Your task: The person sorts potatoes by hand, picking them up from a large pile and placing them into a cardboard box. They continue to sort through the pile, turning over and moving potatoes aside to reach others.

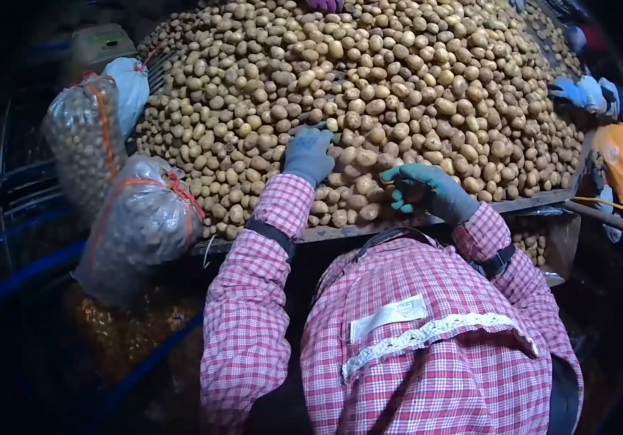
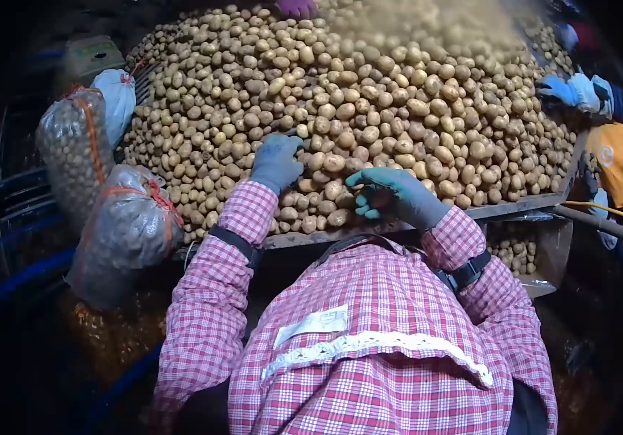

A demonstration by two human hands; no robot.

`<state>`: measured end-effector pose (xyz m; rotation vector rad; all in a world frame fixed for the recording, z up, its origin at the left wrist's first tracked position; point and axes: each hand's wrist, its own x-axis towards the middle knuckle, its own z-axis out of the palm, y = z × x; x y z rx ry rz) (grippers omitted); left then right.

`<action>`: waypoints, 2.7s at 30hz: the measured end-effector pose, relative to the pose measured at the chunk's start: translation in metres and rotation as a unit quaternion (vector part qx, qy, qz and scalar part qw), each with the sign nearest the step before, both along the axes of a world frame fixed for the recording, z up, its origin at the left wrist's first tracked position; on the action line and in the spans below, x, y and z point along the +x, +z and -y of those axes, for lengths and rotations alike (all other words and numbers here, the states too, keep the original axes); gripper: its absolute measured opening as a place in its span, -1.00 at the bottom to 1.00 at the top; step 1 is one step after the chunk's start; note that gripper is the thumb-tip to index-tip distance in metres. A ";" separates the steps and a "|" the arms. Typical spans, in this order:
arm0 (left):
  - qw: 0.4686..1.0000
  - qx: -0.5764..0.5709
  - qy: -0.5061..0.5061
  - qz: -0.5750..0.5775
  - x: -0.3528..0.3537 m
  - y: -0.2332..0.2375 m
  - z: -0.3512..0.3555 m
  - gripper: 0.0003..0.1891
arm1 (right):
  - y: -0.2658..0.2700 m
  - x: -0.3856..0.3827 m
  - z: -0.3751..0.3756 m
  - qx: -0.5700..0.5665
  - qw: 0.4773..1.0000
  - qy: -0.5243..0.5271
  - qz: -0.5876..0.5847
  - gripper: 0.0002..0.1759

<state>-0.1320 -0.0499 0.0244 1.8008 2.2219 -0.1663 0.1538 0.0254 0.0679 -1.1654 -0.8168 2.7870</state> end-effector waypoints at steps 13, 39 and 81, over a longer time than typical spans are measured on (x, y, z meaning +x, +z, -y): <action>0.842 -0.034 0.165 0.513 0.019 0.048 0.009 -0.69 | -0.010 -0.002 -0.002 -0.033 0.999 0.026 -0.023 -0.33; 0.967 0.182 0.054 0.171 -0.018 0.027 0.058 -0.75 | -0.004 0.016 -0.009 0.084 0.996 -0.001 0.015 -0.66; 0.999 0.049 -0.008 0.022 0.015 -0.027 -0.015 -0.80 | -0.005 -0.009 -0.009 -0.066 0.997 -0.021 -0.047 -0.53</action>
